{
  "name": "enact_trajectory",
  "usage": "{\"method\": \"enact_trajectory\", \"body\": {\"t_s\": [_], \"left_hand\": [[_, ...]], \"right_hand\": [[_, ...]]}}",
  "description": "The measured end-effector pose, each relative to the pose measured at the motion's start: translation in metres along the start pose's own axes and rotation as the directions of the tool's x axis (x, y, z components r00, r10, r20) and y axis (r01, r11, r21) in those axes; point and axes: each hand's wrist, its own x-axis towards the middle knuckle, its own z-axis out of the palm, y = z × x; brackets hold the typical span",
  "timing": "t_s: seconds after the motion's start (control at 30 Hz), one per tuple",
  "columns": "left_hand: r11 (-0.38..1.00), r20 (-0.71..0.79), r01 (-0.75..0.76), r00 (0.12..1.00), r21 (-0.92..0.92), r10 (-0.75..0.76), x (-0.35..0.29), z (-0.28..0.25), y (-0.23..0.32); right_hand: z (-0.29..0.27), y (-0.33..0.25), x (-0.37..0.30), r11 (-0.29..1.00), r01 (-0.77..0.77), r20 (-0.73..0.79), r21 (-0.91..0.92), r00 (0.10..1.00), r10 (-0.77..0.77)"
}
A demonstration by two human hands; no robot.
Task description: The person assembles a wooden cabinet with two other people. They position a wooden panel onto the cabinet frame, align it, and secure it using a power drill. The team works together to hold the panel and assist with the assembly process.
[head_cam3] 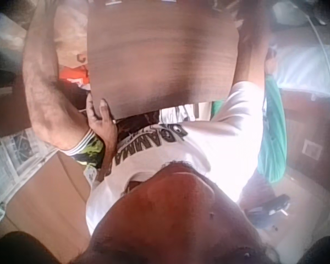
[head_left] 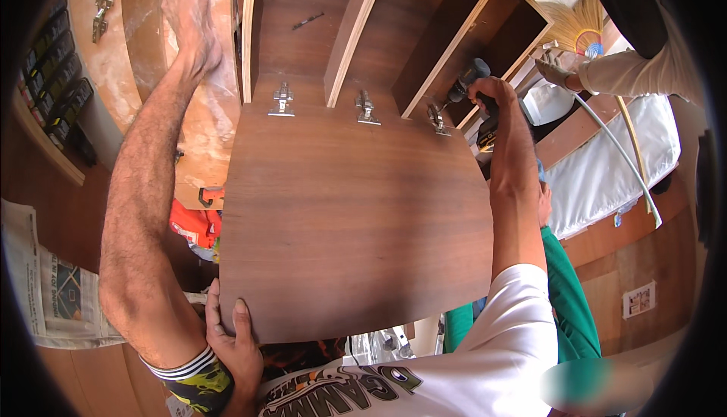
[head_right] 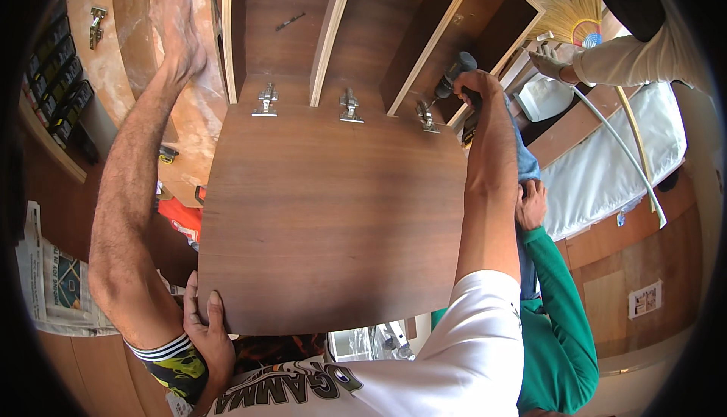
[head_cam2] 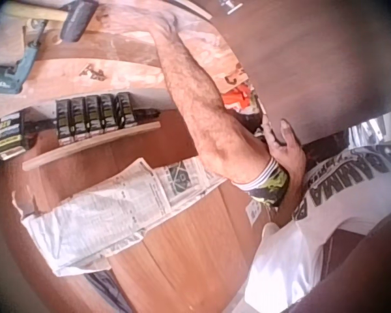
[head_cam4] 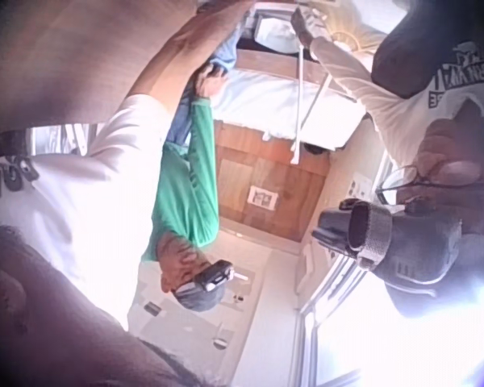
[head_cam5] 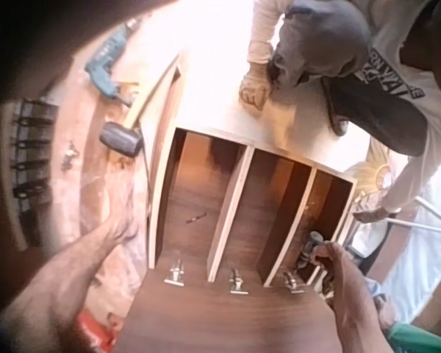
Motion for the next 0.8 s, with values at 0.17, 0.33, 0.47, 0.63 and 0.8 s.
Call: {"method": "enact_trajectory", "body": {"t_s": [0.17,0.33,0.47,0.63,0.8], "left_hand": [[1.000,-0.034,-0.028,0.999,-0.009,0.028,-0.001,0.003,-0.003],[1.000,-0.016,-0.019,1.000,-0.008,0.019,-0.001,-0.001,-0.004],[1.000,-0.006,0.008,1.000,-0.006,-0.008,-0.001,-0.002,-0.001],[0.999,-0.008,0.018,1.000,0.034,-0.017,0.000,0.001,0.000],[0.999,0.000,0.006,1.000,0.044,-0.006,0.000,-0.003,0.002]], "right_hand": [[0.001,-0.002,0.004,1.000,0.011,0.021,-0.015,1.000,-0.011],[-0.002,-0.003,0.003,1.000,0.015,0.012,-0.011,1.000,-0.014],[0.002,0.000,0.002,1.000,0.015,0.014,-0.006,1.000,-0.015],[0.000,-0.011,0.004,1.000,0.026,0.011,-0.011,1.000,-0.026],[-0.003,-0.009,0.001,1.000,0.018,0.001,-0.014,1.000,-0.018]]}}
